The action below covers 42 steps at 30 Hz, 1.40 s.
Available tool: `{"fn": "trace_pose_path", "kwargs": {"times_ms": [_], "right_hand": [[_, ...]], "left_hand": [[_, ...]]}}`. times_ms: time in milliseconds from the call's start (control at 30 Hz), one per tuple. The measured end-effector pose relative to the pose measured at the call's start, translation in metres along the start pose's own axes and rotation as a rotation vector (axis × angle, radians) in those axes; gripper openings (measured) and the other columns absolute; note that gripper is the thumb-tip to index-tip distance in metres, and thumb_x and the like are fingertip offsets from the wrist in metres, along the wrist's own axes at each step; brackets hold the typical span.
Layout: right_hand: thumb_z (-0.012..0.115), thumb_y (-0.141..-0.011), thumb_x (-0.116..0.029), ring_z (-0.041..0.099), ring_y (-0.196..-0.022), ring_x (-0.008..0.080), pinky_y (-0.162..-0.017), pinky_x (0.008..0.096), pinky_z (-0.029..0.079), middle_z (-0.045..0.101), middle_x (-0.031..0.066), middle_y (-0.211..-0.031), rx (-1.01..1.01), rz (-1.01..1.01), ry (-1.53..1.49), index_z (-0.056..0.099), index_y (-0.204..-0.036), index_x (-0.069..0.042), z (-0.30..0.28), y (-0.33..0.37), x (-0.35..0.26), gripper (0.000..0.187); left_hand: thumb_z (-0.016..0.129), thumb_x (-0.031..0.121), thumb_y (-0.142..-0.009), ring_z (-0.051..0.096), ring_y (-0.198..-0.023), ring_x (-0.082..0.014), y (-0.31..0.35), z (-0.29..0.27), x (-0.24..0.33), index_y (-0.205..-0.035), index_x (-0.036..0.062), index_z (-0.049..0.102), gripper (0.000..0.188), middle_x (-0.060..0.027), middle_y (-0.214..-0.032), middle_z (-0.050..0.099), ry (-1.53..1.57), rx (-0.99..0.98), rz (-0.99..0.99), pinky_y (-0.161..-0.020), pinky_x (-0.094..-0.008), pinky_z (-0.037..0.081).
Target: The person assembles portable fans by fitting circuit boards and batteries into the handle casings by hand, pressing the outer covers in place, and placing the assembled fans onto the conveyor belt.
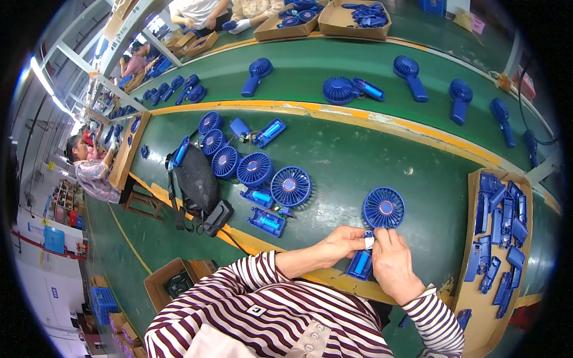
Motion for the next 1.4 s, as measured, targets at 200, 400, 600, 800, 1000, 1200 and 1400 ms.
{"fn": "trace_pose_path", "kwargs": {"times_ms": [200,400,600,800,1000,1200,1400], "right_hand": [[0.054,-0.062,-0.001,0.049,-0.078,0.0266,-0.066,0.0362,0.044,0.048,0.0142,-0.089,-0.003,0.002,-0.020,0.054,-0.072,0.005,0.000,-0.001,0.000,0.012],[0.054,-0.062,-0.001,0.049,-0.078,0.0261,-0.065,0.0357,0.044,0.048,0.0137,-0.088,-0.007,0.004,-0.014,0.054,-0.073,0.005,0.000,-0.002,0.000,0.012],[0.054,-0.062,-0.001,0.048,-0.076,0.0262,-0.065,0.0358,0.044,0.047,0.0132,-0.088,-0.013,0.007,-0.020,0.054,-0.073,0.006,0.003,-0.001,0.000,0.013],[0.056,-0.062,-0.003,0.049,-0.072,0.0249,-0.060,0.0350,0.041,0.047,0.0111,-0.079,0.053,0.094,0.075,0.052,-0.071,-0.001,0.004,0.001,0.001,0.010],[0.056,-0.062,-0.003,0.049,-0.066,0.0247,-0.058,0.0351,0.039,0.046,0.0092,-0.071,0.046,0.146,0.094,0.051,-0.070,-0.004,0.011,0.003,0.006,0.010],[0.057,-0.060,-0.002,0.050,-0.066,0.0254,-0.058,0.0355,0.040,0.045,0.0096,-0.070,0.042,0.161,0.035,0.050,-0.070,-0.004,0.014,0.002,0.011,0.012],[0.057,-0.058,0.000,0.051,-0.063,0.0255,-0.054,0.0357,0.041,0.044,0.0099,-0.069,0.038,0.181,-0.004,0.049,-0.068,-0.004,0.014,0.005,0.013,0.013]], "left_hand": [[0.050,0.018,-0.089,0.058,-0.081,-0.0098,-0.002,0.000,-0.003,-0.105,0.0016,0.056,0.024,-0.0017,-0.092,0.060,0.016,-0.021,0.014,-0.073,-0.0262,0.048],[0.051,0.019,-0.089,0.056,-0.076,-0.0088,-0.002,0.002,-0.001,-0.100,0.0010,0.057,0.022,-0.0014,-0.087,0.059,0.030,0.003,0.035,-0.068,-0.0253,0.047],[0.050,0.017,-0.089,0.055,-0.074,-0.0080,-0.003,0.002,-0.003,-0.097,0.0007,0.057,0.020,-0.0013,-0.084,0.059,0.016,0.048,0.044,-0.066,-0.0242,0.047],[0.048,0.013,-0.089,0.055,-0.072,-0.0076,-0.001,0.003,0.000,-0.094,0.0009,0.058,0.017,-0.0011,-0.083,0.059,0.016,0.087,0.060,-0.065,-0.0229,0.046],[0.047,0.010,-0.087,0.053,-0.068,-0.0060,-0.004,0.005,0.001,-0.089,0.0007,0.060,0.016,0.0000,-0.077,0.058,-0.033,0.169,0.084,-0.060,-0.0220,0.044],[0.051,0.013,-0.085,0.046,-0.057,-0.0049,-0.008,0.005,-0.002,-0.076,-0.0006,0.058,0.018,0.0017,-0.065,0.053,-0.072,0.289,0.111,-0.049,-0.0236,0.039],[0.053,0.014,-0.085,0.045,-0.058,-0.0053,-0.003,0.012,-0.001,-0.077,-0.0008,0.058,0.018,0.0016,-0.066,0.053,-0.071,0.330,0.079,-0.050,-0.0243,0.038]]}}
Point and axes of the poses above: each hand's wrist, its own y-axis away from the middle knuckle, its own z-axis out of the palm, x = y × z, the point moved 3 cm from there along -y, towards the middle knuckle
